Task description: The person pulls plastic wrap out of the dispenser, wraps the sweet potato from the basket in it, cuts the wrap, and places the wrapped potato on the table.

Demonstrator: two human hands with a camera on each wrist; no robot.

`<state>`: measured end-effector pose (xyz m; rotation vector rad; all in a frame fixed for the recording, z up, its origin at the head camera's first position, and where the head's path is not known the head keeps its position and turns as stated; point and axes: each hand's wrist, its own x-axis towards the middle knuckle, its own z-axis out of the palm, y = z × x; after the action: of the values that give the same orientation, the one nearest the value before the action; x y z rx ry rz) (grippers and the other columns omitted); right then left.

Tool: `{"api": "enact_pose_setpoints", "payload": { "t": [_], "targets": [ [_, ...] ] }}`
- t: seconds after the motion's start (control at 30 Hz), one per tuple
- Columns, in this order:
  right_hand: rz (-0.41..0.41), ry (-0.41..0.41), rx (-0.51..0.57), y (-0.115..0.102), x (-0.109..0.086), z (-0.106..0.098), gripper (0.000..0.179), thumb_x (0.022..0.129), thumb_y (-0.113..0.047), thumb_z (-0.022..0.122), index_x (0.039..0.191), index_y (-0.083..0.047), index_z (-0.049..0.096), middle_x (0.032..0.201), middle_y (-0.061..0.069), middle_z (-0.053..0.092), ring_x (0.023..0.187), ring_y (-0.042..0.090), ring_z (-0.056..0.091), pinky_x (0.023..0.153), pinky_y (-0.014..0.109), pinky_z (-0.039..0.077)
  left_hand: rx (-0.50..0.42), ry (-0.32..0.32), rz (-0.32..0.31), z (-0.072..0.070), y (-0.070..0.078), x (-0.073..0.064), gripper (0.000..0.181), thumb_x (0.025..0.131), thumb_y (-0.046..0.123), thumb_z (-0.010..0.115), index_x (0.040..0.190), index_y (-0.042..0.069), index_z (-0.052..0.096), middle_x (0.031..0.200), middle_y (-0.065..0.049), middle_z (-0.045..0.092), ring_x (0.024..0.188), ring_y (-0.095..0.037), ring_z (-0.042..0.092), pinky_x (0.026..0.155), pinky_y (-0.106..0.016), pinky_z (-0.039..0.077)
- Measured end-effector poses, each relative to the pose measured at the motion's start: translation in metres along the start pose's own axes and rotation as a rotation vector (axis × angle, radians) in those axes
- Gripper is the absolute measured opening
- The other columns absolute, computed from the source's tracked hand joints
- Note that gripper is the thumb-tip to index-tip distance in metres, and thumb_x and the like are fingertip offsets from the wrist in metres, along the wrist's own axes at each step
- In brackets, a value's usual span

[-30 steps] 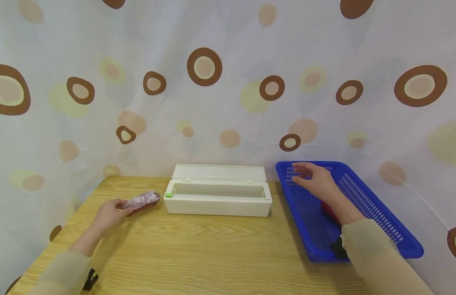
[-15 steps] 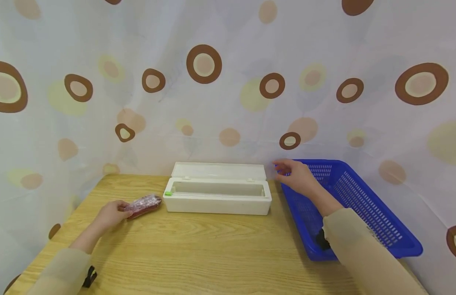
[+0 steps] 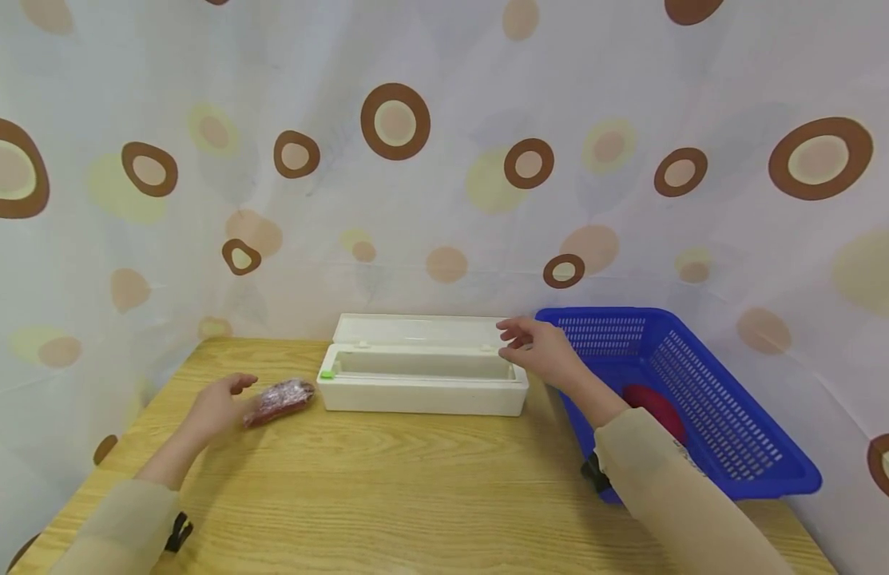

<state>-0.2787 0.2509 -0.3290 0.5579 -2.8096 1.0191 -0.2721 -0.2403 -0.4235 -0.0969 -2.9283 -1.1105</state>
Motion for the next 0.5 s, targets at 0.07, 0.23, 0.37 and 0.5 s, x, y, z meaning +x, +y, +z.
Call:
{"api": "enact_pose_setpoints", "payload": {
  "t": [0.07,0.23,0.37,0.5],
  "targets": [
    [-0.008,-0.005,0.002,0.002,0.001,0.006,0.043,0.089,-0.016,0.066,0.128,-0.002,0.055,0.115,0.020,0.063,0.101,0.032,0.062,0.083,0.045,0.052,0.004,0.034,0.046,0.000,0.007,0.002,0.051,0.093,0.023,0.059,0.135,-0.002,0.045,0.136,-0.030,0.044,0.125,-0.046,0.040,0.097,-0.056,0.039],
    [-0.038,-0.044,0.006,0.007,0.000,0.016,0.042,0.086,-0.012,0.068,0.125,0.000,0.057,0.112,0.021,0.064,0.099,0.033,0.063,0.080,0.043,0.053,0.019,0.080,0.204,0.005,0.023,0.010,0.050,0.090,0.022,0.065,0.133,0.001,0.050,0.134,-0.024,0.050,0.124,-0.042,0.043,0.099,-0.056,0.038],
    [-0.044,-0.064,0.002,0.011,0.001,0.020,0.040,0.087,-0.012,0.068,0.123,0.000,0.058,0.111,0.020,0.064,0.100,0.035,0.062,0.078,0.041,0.053,0.025,0.074,0.272,0.012,0.036,0.017,0.051,0.088,0.025,0.068,0.132,0.005,0.052,0.133,-0.019,0.053,0.124,-0.038,0.046,0.099,-0.055,0.039],
    [-0.031,-0.081,-0.007,0.014,0.002,0.024,0.039,0.086,-0.011,0.068,0.122,0.001,0.058,0.111,0.021,0.064,0.100,0.035,0.061,0.079,0.041,0.053,0.025,0.062,0.316,0.017,0.048,0.023,0.052,0.084,0.026,0.072,0.130,0.008,0.055,0.132,-0.015,0.054,0.124,-0.036,0.046,0.101,-0.053,0.038]
  ]
}}
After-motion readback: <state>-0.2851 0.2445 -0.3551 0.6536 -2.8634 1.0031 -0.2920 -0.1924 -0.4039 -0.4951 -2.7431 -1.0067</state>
